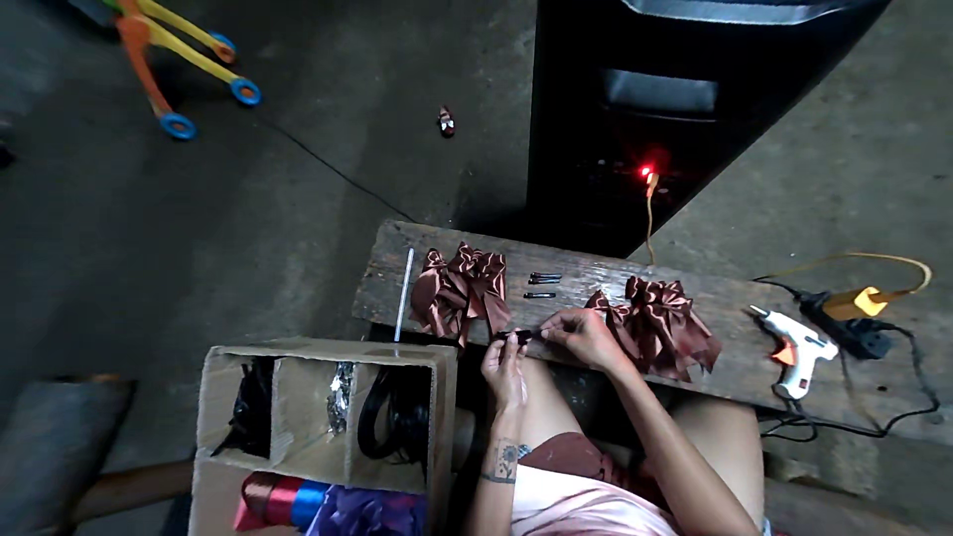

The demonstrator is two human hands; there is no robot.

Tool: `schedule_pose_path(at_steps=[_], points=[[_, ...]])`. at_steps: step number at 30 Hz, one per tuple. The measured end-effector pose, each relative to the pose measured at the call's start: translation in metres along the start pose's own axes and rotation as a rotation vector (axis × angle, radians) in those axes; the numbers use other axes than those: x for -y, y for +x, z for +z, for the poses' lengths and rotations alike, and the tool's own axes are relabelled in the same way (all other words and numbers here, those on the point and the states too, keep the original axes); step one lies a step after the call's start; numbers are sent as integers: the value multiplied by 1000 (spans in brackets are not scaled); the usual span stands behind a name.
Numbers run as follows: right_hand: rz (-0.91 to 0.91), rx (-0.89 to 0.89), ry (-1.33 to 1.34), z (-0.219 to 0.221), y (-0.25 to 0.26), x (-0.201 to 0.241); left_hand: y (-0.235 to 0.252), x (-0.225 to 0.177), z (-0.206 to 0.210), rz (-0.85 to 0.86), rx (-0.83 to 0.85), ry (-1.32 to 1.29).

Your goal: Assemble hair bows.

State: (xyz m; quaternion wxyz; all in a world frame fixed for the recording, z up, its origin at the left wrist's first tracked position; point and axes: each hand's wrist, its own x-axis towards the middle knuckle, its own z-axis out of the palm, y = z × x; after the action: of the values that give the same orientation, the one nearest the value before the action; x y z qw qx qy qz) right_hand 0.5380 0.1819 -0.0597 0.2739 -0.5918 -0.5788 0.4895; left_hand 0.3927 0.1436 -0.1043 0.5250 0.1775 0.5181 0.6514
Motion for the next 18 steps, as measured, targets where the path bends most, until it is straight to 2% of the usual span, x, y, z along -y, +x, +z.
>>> schedule_pose_path(at_steps=[3, 5, 9, 13, 18], points=[[-89, -127, -24, -9, 4, -9, 1, 4, 0, 63, -57, -8], [-239, -210, -152, -10, 11, -19, 0, 4, 1, 72, -75, -5], [-516, -195, -460, -7, 26, -33, -1, 3, 1, 66, -41, 2], [-501, -163, -531, -3, 30, -34, 0, 4, -1, 56, -26, 6], [-475, -250, -505, 12, 31, -23, -2, 6, 0, 77, 36, 62]])
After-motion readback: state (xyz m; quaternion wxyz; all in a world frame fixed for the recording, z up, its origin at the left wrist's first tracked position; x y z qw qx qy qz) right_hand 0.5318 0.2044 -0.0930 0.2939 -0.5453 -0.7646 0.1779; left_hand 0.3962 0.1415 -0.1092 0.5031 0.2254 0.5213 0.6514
